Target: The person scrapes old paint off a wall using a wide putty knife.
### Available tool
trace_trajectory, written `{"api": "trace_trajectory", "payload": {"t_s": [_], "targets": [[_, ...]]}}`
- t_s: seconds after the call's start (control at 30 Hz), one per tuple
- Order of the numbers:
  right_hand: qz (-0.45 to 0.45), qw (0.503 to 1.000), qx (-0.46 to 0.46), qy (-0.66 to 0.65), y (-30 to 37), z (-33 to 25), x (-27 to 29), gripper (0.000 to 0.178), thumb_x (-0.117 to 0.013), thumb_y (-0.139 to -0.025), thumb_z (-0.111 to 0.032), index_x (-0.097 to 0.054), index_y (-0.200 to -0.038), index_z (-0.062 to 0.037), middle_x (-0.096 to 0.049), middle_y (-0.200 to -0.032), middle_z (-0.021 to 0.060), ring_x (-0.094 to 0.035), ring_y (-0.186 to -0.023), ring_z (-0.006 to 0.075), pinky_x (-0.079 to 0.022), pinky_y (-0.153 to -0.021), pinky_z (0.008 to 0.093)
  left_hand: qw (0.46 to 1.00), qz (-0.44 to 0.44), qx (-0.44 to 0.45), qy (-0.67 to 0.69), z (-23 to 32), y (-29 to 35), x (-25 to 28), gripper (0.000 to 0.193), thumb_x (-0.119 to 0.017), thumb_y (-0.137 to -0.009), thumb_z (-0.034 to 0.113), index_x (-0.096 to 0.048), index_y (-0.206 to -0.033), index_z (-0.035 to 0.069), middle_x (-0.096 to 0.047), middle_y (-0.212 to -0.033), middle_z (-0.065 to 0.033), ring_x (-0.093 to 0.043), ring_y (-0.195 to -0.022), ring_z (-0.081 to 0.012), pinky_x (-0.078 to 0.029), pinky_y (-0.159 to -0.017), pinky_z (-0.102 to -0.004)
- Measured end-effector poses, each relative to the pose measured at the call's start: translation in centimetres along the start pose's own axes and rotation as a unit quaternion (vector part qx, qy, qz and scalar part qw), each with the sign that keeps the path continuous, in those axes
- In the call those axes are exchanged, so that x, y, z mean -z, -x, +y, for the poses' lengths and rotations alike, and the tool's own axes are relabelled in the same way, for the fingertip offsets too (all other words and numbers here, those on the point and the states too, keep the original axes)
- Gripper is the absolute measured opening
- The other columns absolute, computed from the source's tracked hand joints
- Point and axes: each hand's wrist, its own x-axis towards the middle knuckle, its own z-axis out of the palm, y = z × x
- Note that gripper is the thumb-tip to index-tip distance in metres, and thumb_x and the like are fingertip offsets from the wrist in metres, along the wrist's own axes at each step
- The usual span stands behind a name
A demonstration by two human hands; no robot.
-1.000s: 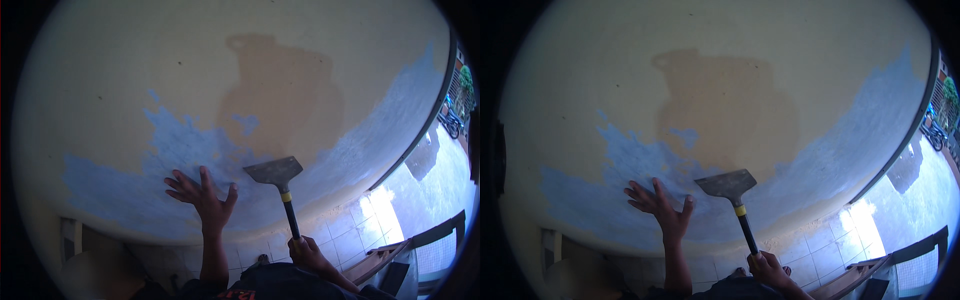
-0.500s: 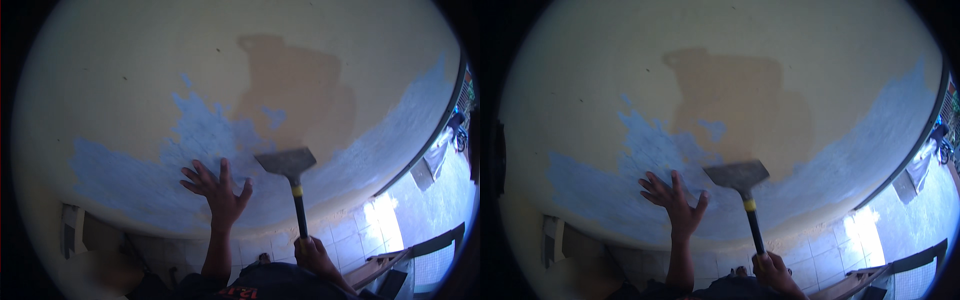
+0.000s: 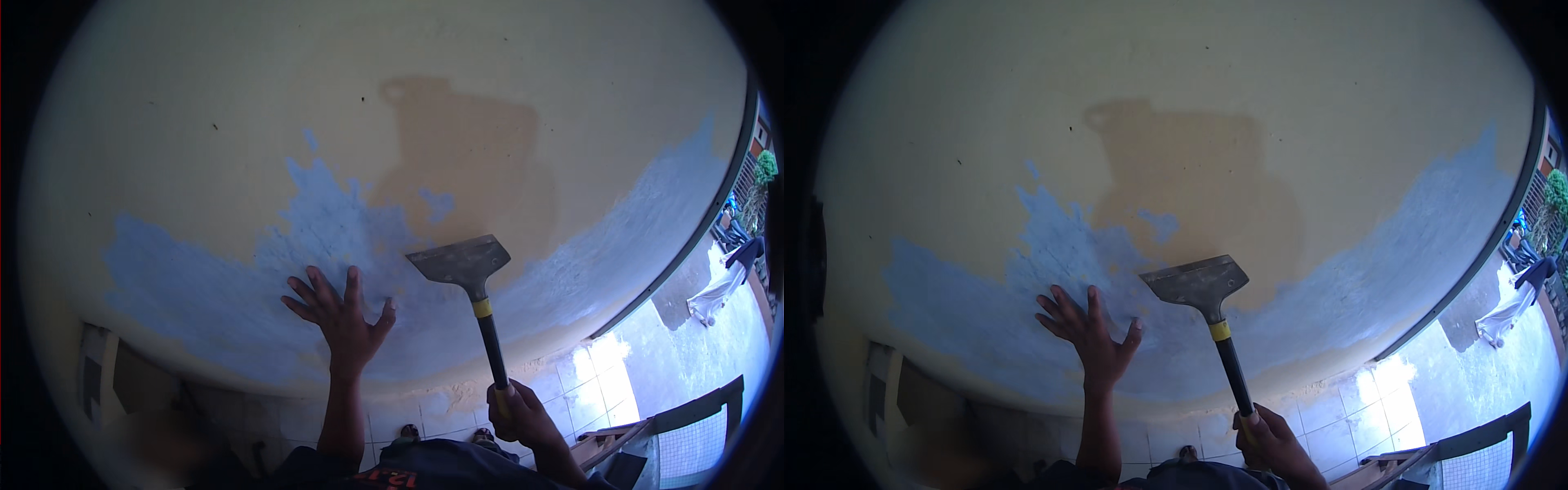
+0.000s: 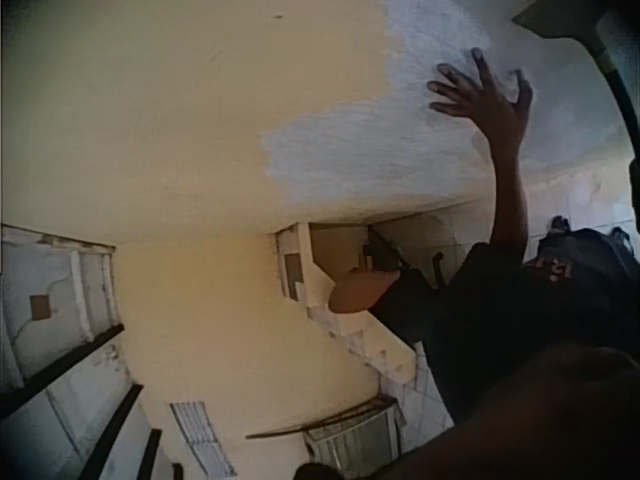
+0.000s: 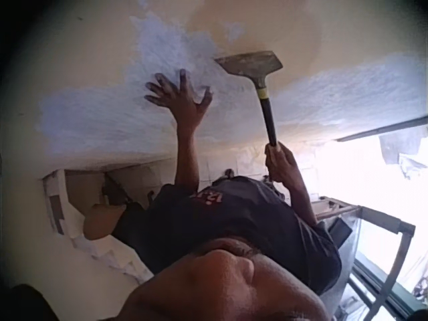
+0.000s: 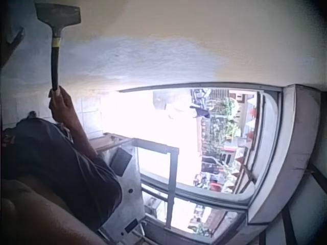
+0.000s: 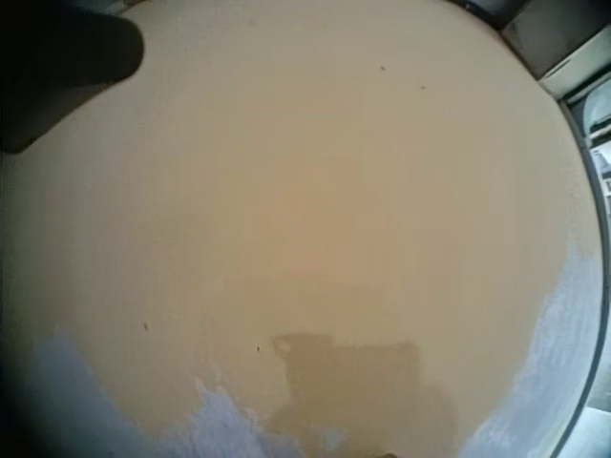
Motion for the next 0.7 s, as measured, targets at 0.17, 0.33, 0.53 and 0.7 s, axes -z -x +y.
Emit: {"api": "trace_trajectory", "payload": {"t_s": [0.17, 0.33, 0.53, 0.7], "targets": [[-0.124, 0.985, 0.114, 0.037, 1.3, 0.7, 3.2, 0.051, -0.050, -0.095, -0.022, -0.030, -0.136, 0.0011, -0.047, -0.077, 0.0060, -0.048, -0.059, 0.0146, -0.039, -0.043, 0.0249, 1.000, 0.013, -0.001, -0.017, -0.1, 0.0, 0.0, 0.087, -0.055, -0.082, 0.059, -0.016, -0.150, 0.021, 0.006, -0.154, -0.0239, 0.014, -0.138, -0.0496, 0.009, -0.102, -0.0696], [-0.186, 0.976, 0.076, -0.085, 0.7, 0.0, 2.1, 0.066, -0.051, -0.094, -0.022, -0.015, -0.146, -0.0022, -0.045, -0.083, 0.0106, -0.049, -0.059, 0.0165, -0.044, -0.047, 0.0296, 1.000, 0.020, 0.007, -0.015, 0.4, 0.1, 0.4, 0.086, -0.055, -0.082, 0.059, -0.016, -0.150, 0.023, 0.005, -0.154, -0.0226, 0.011, -0.139, -0.0497, 0.007, -0.102, -0.0696], [-0.132, 0.978, 0.076, -0.141, 0.6, 3.4, 3.2, 0.066, -0.050, -0.095, -0.021, -0.013, -0.148, -0.0113, -0.045, -0.077, 0.0108, -0.042, -0.049, 0.0126, -0.036, -0.042, 0.0262, 0.999, 0.024, 0.006, -0.022, 0.0, 0.0, 0.0, 0.087, -0.054, -0.082, 0.060, -0.015, -0.150, 0.024, 0.005, -0.154, -0.0225, 0.010, -0.139, -0.0500, 0.006, -0.102, -0.0699], [-0.116, 0.979, 0.148, -0.077, -0.5, 2.5, 2.3, 0.066, -0.049, -0.096, -0.017, -0.010, -0.150, -0.0203, -0.045, -0.074, 0.0115, -0.039, -0.047, 0.0114, -0.035, -0.041, 0.0263, 0.999, 0.021, -0.004, -0.026, 0.0, 0.1, 0.0, 0.087, -0.053, -0.082, 0.061, -0.014, -0.150, 0.024, 0.006, -0.154, -0.0228, 0.011, -0.139, -0.0502, 0.007, -0.102, -0.0701]]}}
